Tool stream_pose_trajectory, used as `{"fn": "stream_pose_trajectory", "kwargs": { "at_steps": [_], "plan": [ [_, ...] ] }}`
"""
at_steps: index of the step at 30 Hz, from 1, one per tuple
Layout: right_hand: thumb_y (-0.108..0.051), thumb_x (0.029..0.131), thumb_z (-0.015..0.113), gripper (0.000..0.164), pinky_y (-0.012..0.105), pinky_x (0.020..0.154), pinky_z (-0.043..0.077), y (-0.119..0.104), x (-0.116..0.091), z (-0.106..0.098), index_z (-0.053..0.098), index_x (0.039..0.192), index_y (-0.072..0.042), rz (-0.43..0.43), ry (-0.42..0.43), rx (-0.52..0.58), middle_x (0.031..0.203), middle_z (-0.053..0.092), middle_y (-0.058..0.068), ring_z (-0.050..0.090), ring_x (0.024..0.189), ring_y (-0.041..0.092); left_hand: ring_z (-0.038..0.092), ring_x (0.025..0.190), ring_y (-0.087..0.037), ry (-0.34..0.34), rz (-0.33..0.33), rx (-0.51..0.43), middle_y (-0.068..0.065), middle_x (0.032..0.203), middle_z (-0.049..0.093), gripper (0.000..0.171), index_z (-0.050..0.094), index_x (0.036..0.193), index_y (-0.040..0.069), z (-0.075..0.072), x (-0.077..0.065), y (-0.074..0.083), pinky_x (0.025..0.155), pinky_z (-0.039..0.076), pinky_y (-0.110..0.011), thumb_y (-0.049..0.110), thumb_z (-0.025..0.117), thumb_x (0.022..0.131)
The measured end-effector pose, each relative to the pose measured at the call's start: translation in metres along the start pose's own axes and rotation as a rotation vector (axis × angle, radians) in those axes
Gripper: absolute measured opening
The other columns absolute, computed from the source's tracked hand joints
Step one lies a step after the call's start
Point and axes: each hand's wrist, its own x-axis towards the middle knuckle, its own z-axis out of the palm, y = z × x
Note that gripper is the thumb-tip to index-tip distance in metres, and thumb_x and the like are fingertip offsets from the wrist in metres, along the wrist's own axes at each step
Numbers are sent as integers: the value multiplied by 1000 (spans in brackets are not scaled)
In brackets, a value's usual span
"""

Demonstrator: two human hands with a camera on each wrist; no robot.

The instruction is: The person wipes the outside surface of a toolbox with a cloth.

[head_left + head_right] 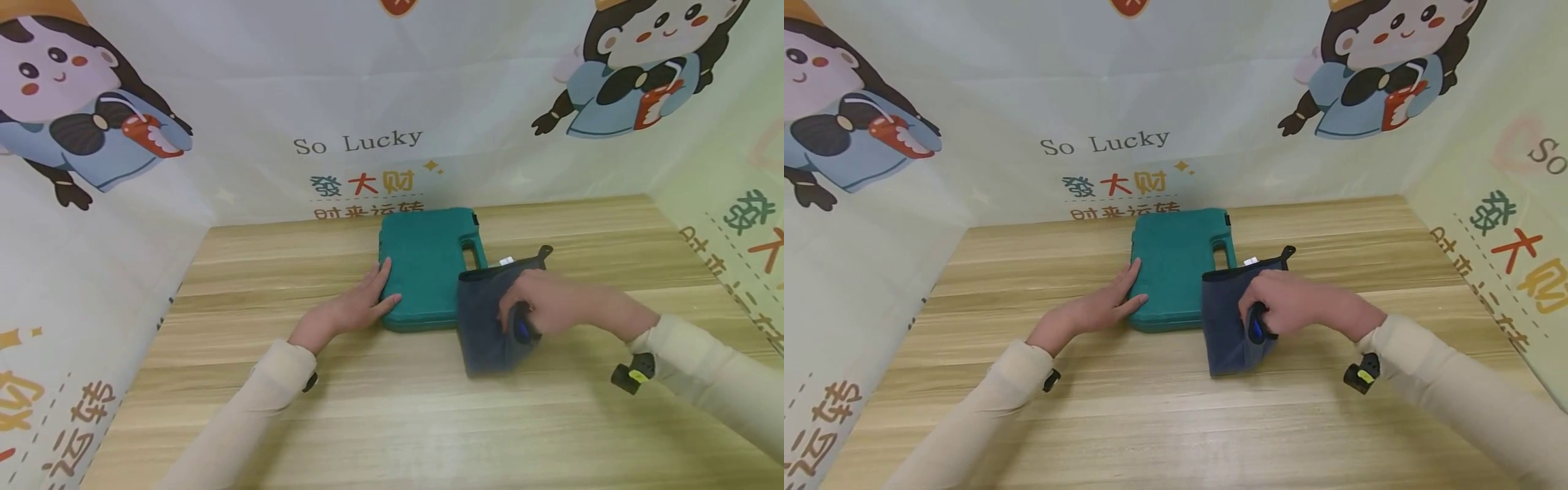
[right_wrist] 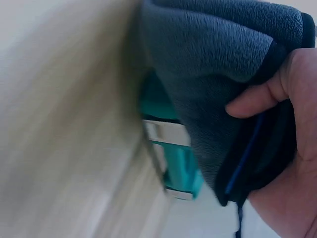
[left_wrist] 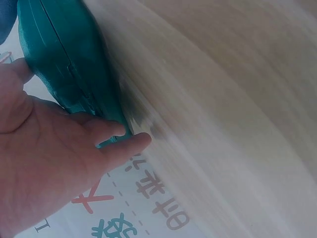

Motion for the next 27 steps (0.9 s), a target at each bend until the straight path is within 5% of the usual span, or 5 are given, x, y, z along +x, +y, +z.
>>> {"fn": "stream_pose_trajectory", "kwargs": {
  "at_steps": [7, 12, 16, 21, 27],
  "plan": [
    [13, 73, 42, 49, 29, 57, 43, 3, 7, -36, 66, 94, -23, 87, 13, 177, 85, 61, -11, 50, 68, 7, 0, 137, -27, 23, -2, -10, -15, 151, -7, 75, -13, 146, 13, 2, 1, 1, 107, 14, -39, 49, 32, 98],
    [-6, 92, 53, 17, 34, 57, 40, 4, 21, -50, 59, 107, -12, 181, 304, 121, 84, 57, 1, 48, 66, 14, 4, 136, -34, 101, 7, 96, -19, 151, -1, 74, -6, 146, 5, 3, 1, 3, 106, 16, -42, 47, 32, 99],
    [-18, 95, 51, 23, 37, 66, 44, -6, 40, -42, 56, 116, -9, 319, 608, 58, 99, 62, 7, 55, 78, 17, 10, 136, -27, 266, -5, 72, -16, 151, 9, 76, 2, 146, 1, 1, 0, 16, 106, 17, -39, 52, 29, 97],
    [-15, 95, 51, 27, 37, 71, 47, -19, 73, -17, 55, 121, -8, 250, 851, 26, 110, 62, 9, 58, 86, 16, 20, 133, -13, 354, 17, -326, -3, 151, 16, 80, 5, 149, 16, -5, 2, 55, 104, 22, -34, 65, 30, 91],
    [-4, 93, 46, 52, 33, 88, 40, -39, 107, 16, 31, 143, -7, 34, 688, 45, 142, 37, 12, 46, 116, 20, 38, 123, -12, 433, 168, -1074, -5, 143, 33, 80, 19, 146, 14, -2, 17, 97, 97, 35, -35, 55, 54, 87]
  ]
}}
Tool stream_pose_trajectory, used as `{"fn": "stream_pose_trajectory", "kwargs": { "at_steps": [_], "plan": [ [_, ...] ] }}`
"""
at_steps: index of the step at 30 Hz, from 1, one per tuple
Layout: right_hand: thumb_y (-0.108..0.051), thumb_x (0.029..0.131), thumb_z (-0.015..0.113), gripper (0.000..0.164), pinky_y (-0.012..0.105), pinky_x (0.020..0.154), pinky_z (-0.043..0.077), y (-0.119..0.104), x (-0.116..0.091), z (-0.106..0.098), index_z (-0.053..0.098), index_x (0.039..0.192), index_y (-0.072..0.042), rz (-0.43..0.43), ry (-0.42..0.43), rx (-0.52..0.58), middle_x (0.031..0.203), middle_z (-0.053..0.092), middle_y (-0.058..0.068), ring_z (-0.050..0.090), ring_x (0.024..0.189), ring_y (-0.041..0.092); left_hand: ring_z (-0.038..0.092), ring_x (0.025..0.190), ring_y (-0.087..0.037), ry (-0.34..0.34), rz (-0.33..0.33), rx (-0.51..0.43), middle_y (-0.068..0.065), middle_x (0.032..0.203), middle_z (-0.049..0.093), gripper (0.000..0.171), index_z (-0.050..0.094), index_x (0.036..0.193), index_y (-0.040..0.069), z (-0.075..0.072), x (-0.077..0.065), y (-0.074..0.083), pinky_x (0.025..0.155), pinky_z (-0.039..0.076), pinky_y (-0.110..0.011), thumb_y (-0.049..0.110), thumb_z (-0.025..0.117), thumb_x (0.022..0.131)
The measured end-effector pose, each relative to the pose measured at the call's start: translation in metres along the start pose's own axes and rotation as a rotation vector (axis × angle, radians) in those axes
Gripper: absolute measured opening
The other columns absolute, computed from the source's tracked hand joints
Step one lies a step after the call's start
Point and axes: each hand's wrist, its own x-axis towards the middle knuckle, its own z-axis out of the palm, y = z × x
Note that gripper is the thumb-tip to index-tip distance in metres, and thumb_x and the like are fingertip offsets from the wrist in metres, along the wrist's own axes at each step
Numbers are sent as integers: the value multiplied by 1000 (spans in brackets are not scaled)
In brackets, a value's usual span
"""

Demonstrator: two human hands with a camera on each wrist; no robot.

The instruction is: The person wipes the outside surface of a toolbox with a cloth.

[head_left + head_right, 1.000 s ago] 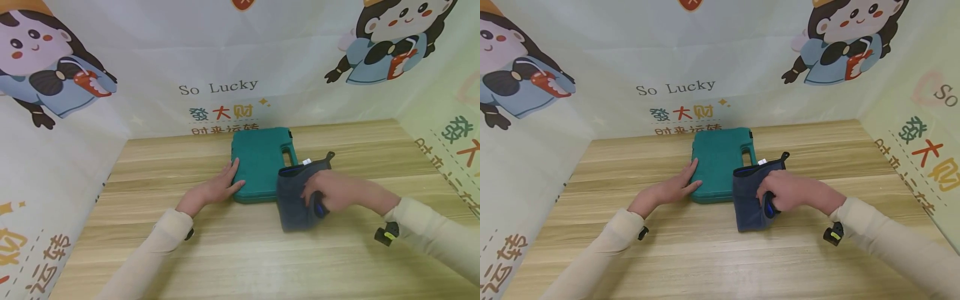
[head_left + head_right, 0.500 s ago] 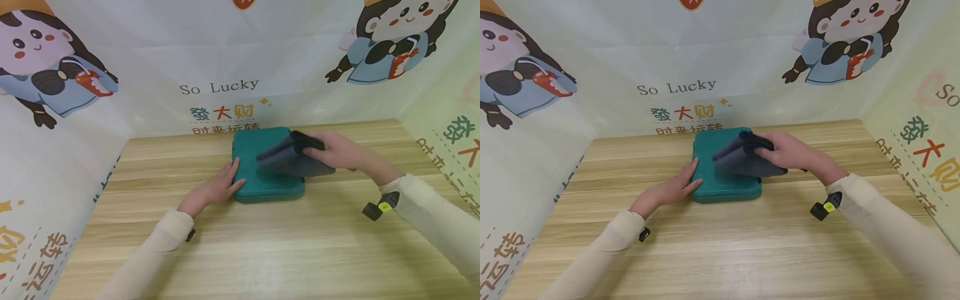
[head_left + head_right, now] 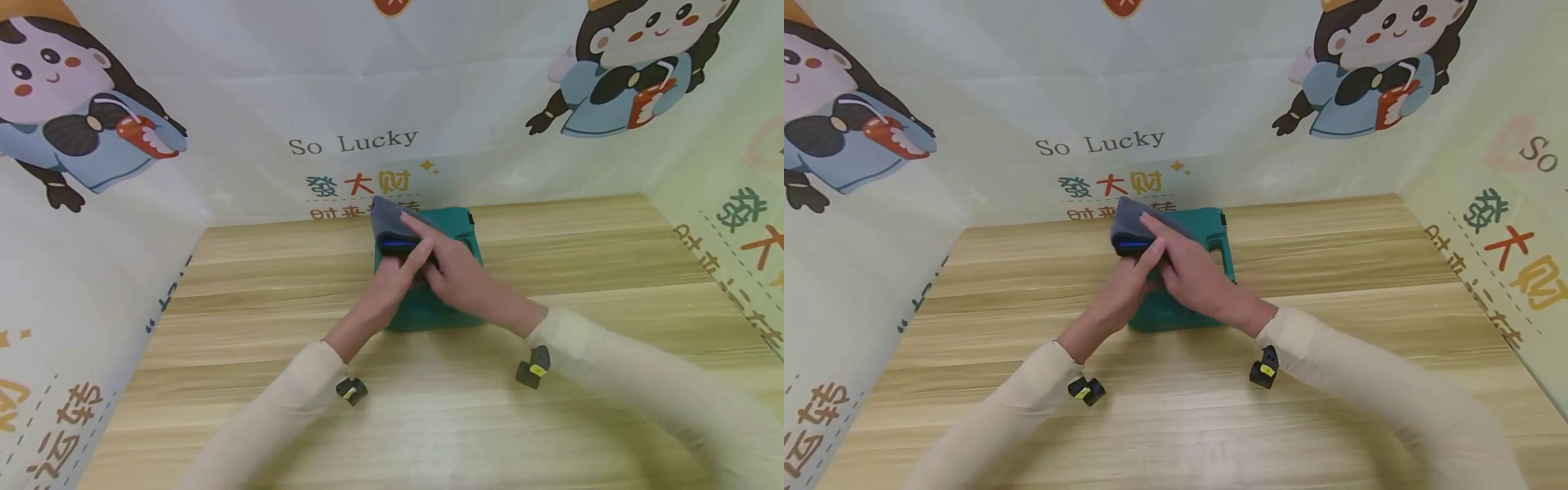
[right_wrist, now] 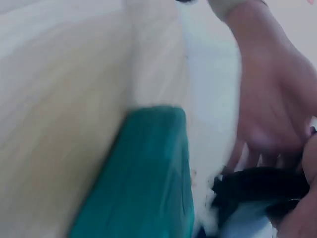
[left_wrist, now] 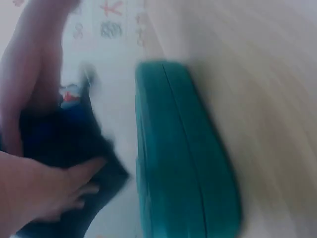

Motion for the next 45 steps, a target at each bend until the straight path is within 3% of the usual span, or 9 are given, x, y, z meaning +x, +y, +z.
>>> {"fn": "stream_pose_trajectory", "kwargs": {
  "at_steps": [2, 5, 8, 15, 21, 29, 37, 41, 45],
  "plan": [
    [-3, 92, 46, 63, 35, 101, 29, -5, 0, 10, 16, 147, -6, -36, -97, 21, 150, 20, 11, 25, 132, 23, 42, 120, -8, 85, 6, -123, -3, 140, 37, 79, 20, 145, 13, 7, 2, 1, 97, 34, -30, 50, 58, 86],
    [-5, 90, 47, 72, 37, 107, 15, -8, 0, 17, 4, 147, -5, -85, -174, 45, 153, 4, 11, 3, 137, 25, 41, 120, -4, 214, 19, -174, 2, 141, 37, 74, 21, 145, 14, 10, 3, 0, 97, 32, -24, 44, 57, 89],
    [-7, 89, 50, 76, 38, 107, 14, -6, 1, 18, 1, 147, -4, -120, -191, 55, 153, 1, 12, 1, 137, 28, 44, 117, -6, 273, 4, -165, 1, 136, 43, 67, 26, 143, 14, 8, 2, 1, 96, 34, -24, 47, 52, 91],
    [-10, 89, 53, 77, 40, 106, 18, 2, -5, 16, 3, 148, -6, -125, -230, 65, 154, 0, 10, 1, 137, 29, 44, 116, -6, 303, -38, -135, 2, 133, 44, 58, 28, 142, 14, 2, -1, -1, 95, 34, -24, 47, 41, 96],
    [-14, 92, 54, 74, 40, 105, 22, 9, -15, 8, 6, 148, -8, -100, -323, 41, 154, 3, 7, 5, 137, 23, 48, 113, -12, 346, -33, -217, -5, 129, 47, 49, 33, 137, 10, -9, 2, -1, 94, 37, -26, 37, 43, 97],
    [-35, 96, 49, 66, 42, 104, 23, 27, -41, -5, 15, 148, -12, 51, -551, -10, 153, 13, 1, 8, 137, 20, 50, 110, -15, 437, -70, -264, -6, 127, 46, 48, 31, 135, 12, -36, 6, -1, 91, 39, -25, 33, 47, 95],
    [-45, 93, 50, 72, 47, 104, 20, 46, -70, -23, 19, 147, -9, 192, -586, -94, 153, 13, 5, 4, 137, 25, 51, 106, -22, 517, 1, -341, -8, 118, 49, 42, 35, 129, 9, -71, 9, 5, 89, 42, -29, 28, 48, 94],
    [-48, 90, 53, 81, 47, 105, 19, 56, -81, -29, 12, 148, -9, 249, -587, -133, 154, 4, 5, 0, 137, 28, 50, 108, -19, 558, -20, -267, -6, 123, 46, 47, 32, 132, 12, -84, 9, 7, 89, 41, -28, 34, 49, 94],
    [-50, 88, 56, 89, 46, 104, 22, 61, -87, -31, 4, 148, -8, 306, -579, -150, 153, -5, 9, 2, 137, 29, 48, 111, -15, 587, -62, -121, -5, 128, 44, 51, 31, 136, 12, -93, 14, 4, 90, 39, -25, 38, 46, 95]
  ]
}}
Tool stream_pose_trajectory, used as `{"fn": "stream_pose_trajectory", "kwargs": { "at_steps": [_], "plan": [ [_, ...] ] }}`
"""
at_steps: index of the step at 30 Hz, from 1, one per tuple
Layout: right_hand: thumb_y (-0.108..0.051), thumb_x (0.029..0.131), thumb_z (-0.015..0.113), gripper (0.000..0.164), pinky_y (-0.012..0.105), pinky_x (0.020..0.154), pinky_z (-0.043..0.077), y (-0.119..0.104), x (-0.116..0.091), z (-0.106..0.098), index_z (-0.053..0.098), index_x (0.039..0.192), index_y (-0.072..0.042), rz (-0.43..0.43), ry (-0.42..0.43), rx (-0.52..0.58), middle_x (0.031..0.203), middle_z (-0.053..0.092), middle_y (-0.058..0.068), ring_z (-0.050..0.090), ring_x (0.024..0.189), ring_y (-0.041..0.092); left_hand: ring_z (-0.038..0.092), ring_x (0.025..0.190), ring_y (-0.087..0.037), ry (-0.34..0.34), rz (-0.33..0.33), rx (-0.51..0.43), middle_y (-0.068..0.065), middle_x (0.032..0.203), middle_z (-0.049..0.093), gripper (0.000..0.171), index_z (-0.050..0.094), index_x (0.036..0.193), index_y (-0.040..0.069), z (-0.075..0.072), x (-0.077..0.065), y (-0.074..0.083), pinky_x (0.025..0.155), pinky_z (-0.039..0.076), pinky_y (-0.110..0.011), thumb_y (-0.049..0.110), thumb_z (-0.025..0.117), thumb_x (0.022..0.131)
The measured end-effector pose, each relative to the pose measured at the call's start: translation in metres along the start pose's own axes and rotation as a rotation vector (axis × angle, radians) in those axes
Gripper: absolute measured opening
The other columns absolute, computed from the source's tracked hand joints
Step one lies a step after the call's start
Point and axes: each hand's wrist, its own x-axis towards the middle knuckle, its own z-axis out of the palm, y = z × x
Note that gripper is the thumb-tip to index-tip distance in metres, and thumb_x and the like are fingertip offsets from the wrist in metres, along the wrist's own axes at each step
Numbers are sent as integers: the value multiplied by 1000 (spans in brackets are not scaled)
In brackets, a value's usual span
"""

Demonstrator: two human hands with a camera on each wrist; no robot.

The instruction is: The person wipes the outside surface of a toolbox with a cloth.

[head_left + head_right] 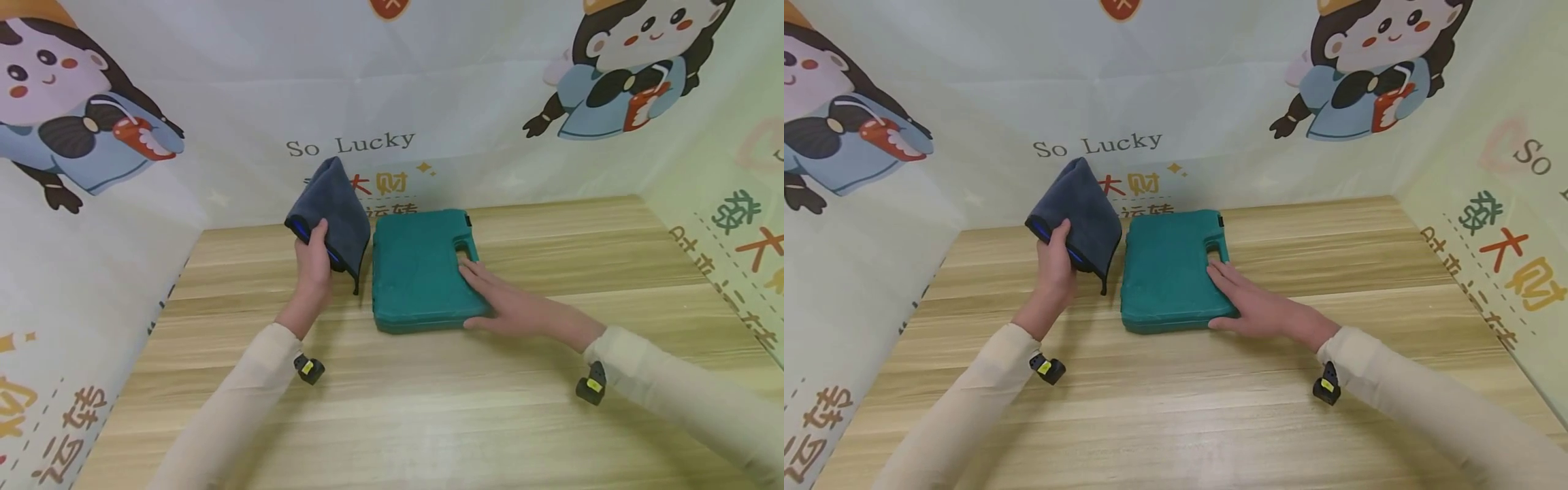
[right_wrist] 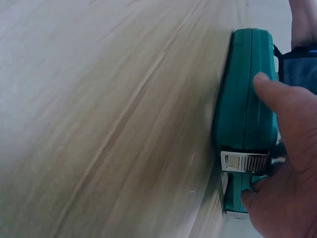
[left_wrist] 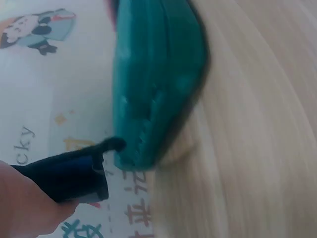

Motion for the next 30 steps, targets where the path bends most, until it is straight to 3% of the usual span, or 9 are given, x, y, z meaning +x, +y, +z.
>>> {"fn": "stream_pose_trajectory", "kwargs": {
  "at_steps": [7, 10, 13, 16, 20, 25, 30],
  "plan": [
    [-49, 87, 58, 93, 44, 102, 26, -3, -1, 0, 0, 148, -11, 72, 8, 23, 152, -3, 18, 12, 135, 32, 39, 123, -18, 72, 45, 255, -12, 137, 41, 54, 33, 139, 2, 1, 25, -16, 97, 31, -24, 35, 44, 97],
    [-46, 87, 59, 92, 45, 102, 26, -6, -1, -2, 0, 148, -9, 83, 0, 21, 151, -3, 19, 13, 134, 33, 37, 125, -21, 63, 66, 358, -15, 139, 39, 54, 35, 138, 0, 6, 38, -26, 99, 29, -28, 34, 44, 97],
    [-43, 88, 60, 91, 45, 102, 26, -7, -1, -3, 1, 148, -7, 89, -10, 15, 151, -3, 20, 12, 134, 34, 39, 123, -26, -14, 61, 446, -19, 136, 42, 54, 36, 136, -4, 12, 50, -36, 100, 30, -31, 33, 44, 97],
    [-43, 88, 59, 92, 45, 102, 26, -7, -1, -2, 0, 148, -7, 96, -17, 10, 151, -4, 21, 12, 134, 34, 39, 122, -27, -144, -11, 523, -21, 136, 41, 59, 34, 136, -6, 17, 59, -47, 100, 29, -32, 36, 44, 96],
    [-45, 88, 58, 93, 45, 102, 26, -5, 0, 0, -2, 148, -8, 95, -13, 4, 151, -4, 21, 13, 134, 35, 39, 120, -24, -247, -115, 548, -18, 137, 39, 62, 35, 136, -6, 18, 65, -60, 99, 29, -30, 37, 45, 94],
    [-46, 88, 58, 92, 45, 101, 27, -4, 0, 1, -1, 148, -8, 79, 8, -8, 151, -2, 22, 16, 133, 35, 40, 115, -22, -267, -129, 531, -16, 134, 41, 60, 37, 134, -6, 18, 65, -59, 97, 30, -30, 33, 47, 90],
    [-44, 88, 59, 91, 46, 101, 28, -4, 0, 1, 2, 148, -6, 69, 13, -18, 150, 0, 24, 18, 132, 38, 33, 122, -21, -330, -175, 506, -15, 141, 31, 64, 25, 141, -3, 12, 62, -56, 100, 27, -32, 29, 46, 90]
  ]
}}
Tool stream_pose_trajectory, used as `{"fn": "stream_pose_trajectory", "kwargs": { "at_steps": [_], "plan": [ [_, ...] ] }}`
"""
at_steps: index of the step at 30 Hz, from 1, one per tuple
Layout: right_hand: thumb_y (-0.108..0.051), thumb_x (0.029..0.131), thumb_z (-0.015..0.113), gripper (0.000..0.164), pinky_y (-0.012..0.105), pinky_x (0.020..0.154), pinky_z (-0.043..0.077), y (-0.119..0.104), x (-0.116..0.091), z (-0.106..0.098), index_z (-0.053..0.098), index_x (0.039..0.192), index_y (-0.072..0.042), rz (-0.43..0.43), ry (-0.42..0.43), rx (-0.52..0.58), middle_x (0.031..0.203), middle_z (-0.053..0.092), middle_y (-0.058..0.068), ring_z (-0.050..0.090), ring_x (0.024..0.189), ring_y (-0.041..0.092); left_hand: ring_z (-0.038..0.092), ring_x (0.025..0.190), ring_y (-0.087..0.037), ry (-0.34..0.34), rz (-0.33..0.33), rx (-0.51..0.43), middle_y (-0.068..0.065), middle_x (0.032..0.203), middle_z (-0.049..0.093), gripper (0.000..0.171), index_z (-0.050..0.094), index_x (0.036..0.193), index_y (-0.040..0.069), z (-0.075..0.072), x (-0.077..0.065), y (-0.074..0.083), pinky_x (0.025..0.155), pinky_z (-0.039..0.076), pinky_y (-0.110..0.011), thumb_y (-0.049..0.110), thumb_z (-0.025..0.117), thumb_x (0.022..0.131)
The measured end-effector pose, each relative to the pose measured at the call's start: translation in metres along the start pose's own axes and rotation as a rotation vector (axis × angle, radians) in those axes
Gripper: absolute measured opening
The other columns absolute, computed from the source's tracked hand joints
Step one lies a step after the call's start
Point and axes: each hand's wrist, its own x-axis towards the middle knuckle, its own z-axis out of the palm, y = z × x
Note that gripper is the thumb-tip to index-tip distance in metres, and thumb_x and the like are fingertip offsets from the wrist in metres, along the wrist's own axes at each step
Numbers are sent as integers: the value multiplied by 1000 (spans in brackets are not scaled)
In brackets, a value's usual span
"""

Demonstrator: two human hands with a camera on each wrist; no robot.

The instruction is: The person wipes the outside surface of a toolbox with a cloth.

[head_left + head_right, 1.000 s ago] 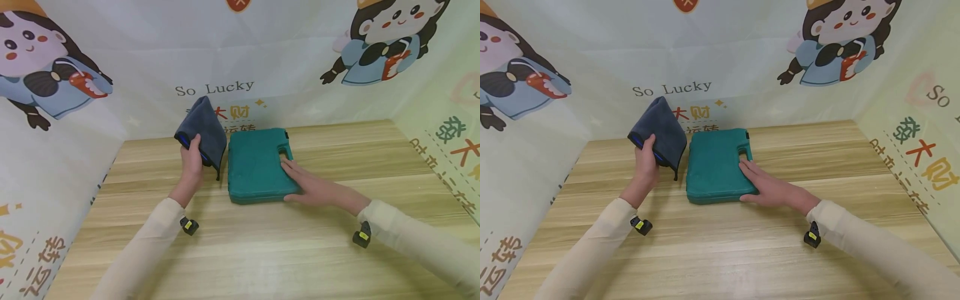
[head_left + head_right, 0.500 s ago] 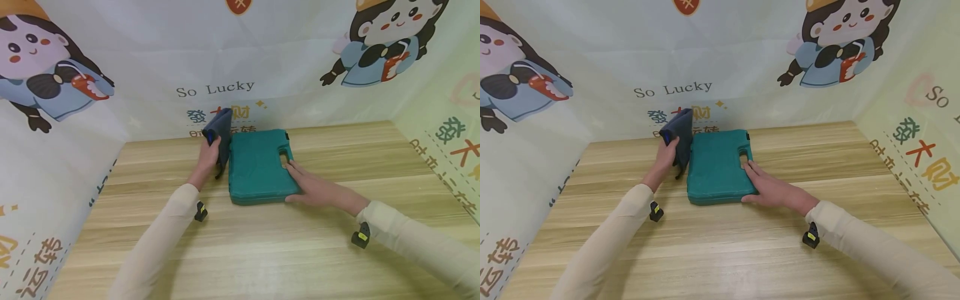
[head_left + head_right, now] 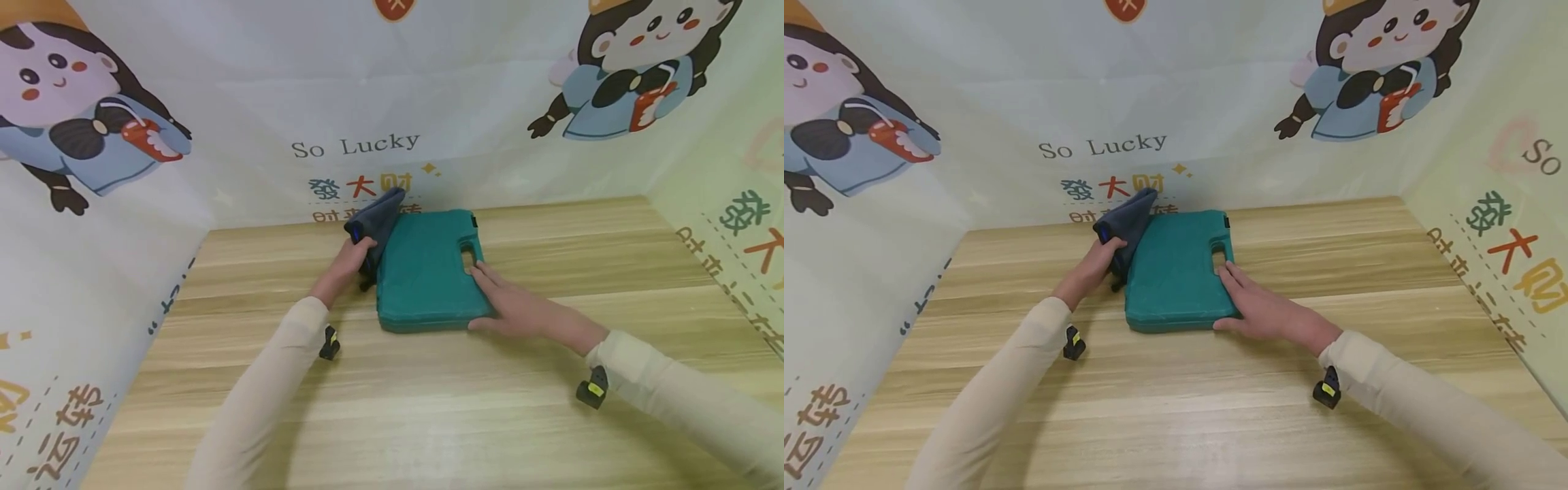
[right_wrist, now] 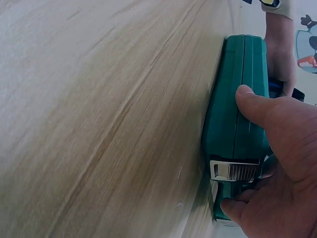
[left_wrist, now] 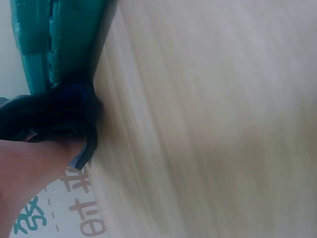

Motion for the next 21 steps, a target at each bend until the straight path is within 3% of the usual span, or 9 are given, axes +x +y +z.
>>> {"fn": "stream_pose_trajectory", "kwargs": {
  "at_steps": [8, 21],
  "plan": [
    [-46, 88, 58, 91, 45, 100, 29, -2, -1, 0, 1, 148, -7, 13, -9, -1, 151, -1, 22, 19, 132, 36, 35, 116, -21, -91, 6, 14, -14, 137, 31, 60, 24, 140, -2, -6, -9, -1, 98, 29, -33, 27, 44, 91],
    [-47, 88, 57, 91, 45, 99, 31, 0, 1, 1, 1, 148, -9, 10, -9, 0, 151, -1, 22, 21, 131, 37, 32, 118, -20, -180, -11, 88, -11, 138, 29, 65, 19, 142, 0, -11, -30, 0, 100, 26, -33, 32, 44, 92]
  ]
}}
